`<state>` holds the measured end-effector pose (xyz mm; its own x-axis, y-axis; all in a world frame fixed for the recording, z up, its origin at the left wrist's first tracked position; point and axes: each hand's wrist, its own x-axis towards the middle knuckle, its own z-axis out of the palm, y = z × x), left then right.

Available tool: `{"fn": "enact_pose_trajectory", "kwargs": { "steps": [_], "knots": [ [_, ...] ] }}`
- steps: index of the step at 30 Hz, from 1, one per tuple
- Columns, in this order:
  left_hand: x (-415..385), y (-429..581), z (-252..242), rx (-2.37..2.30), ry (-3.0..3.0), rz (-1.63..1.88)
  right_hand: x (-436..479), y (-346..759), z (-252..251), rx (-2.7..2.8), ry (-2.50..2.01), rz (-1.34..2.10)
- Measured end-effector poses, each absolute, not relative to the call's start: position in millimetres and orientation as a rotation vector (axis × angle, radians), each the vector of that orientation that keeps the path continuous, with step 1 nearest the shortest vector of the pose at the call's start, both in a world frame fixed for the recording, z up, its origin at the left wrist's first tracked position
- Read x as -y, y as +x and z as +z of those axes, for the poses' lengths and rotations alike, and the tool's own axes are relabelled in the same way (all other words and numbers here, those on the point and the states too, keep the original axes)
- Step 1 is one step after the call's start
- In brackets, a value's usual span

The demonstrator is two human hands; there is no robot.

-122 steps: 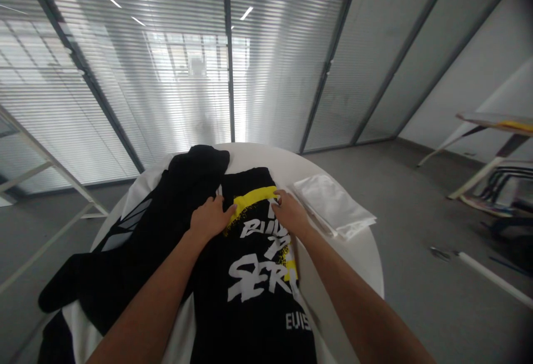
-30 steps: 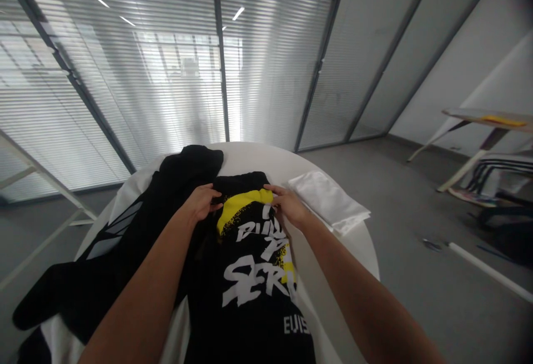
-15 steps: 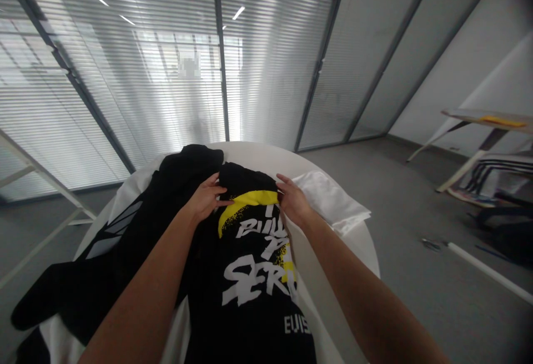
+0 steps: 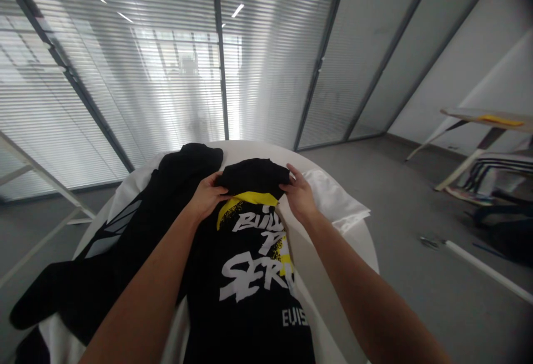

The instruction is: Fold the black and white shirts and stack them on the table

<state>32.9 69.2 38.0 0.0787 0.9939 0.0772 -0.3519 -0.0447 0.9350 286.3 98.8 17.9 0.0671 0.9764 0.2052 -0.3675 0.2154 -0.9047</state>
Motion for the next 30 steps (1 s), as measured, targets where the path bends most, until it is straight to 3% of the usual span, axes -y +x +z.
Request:
{"fn": "enact_pose_trajectory", "kwargs": {
  "steps": [7,17,30],
  "knots": [
    [-73,32,36,-0.954,1.030,1.496,-81,286,39,1.377,-0.930,0.907],
    [-73,25,37,-0.763,0.891,1.562,-74,272,30,1.030,-0.655,1.395],
    [-71,17,33,-0.671,1.116,1.517,-86,285,21,0.937,-0.474,1.453]
  ]
}}
